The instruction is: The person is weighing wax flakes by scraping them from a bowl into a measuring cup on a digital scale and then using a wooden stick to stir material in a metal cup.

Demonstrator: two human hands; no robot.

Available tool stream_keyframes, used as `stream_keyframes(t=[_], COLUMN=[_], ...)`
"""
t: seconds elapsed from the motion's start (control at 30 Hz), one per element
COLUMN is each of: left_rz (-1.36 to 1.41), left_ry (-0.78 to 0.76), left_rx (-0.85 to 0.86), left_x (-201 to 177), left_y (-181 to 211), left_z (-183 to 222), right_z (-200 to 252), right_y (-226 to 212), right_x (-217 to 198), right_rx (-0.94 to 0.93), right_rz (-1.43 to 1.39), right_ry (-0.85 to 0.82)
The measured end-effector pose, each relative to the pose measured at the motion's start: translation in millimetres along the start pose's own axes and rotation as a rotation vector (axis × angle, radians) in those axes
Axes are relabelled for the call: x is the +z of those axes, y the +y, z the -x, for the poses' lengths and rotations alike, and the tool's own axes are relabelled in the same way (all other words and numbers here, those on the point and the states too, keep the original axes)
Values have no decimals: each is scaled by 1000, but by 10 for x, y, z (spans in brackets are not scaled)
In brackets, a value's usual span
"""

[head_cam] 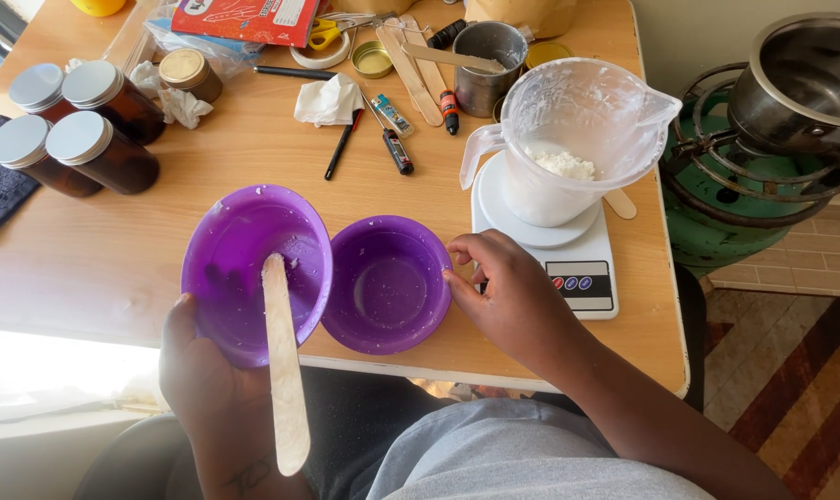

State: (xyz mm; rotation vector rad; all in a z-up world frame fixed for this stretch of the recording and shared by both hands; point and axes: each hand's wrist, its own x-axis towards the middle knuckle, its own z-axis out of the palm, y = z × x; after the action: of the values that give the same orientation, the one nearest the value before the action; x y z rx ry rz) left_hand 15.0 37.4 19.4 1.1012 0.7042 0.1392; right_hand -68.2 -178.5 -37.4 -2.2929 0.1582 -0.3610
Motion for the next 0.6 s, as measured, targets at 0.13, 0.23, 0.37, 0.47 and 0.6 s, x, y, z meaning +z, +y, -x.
stream_keyframes(t=[0.13,0.23,0.37,0.47,0.6], left_rz=[-220,-386,-604,83,25], left_ry=[-1,7,15,-142,-196], left_rx=[40,68,106,-4,-46], left_x=[41,47,74,16,58], left_y=[5,10,19,-331,-467], left_z=[71,122,184,-90,-41], right_z=[-10,-8,-21,6,72], right_y=[-13,-28,-47,-86,-137], right_x=[-2,13,27,6,-33], right_rx=[-1,-1,-4,-98,-228], right_rz=[-4,-9,-16,19,-55], right_ry=[8,7,10,81,74])
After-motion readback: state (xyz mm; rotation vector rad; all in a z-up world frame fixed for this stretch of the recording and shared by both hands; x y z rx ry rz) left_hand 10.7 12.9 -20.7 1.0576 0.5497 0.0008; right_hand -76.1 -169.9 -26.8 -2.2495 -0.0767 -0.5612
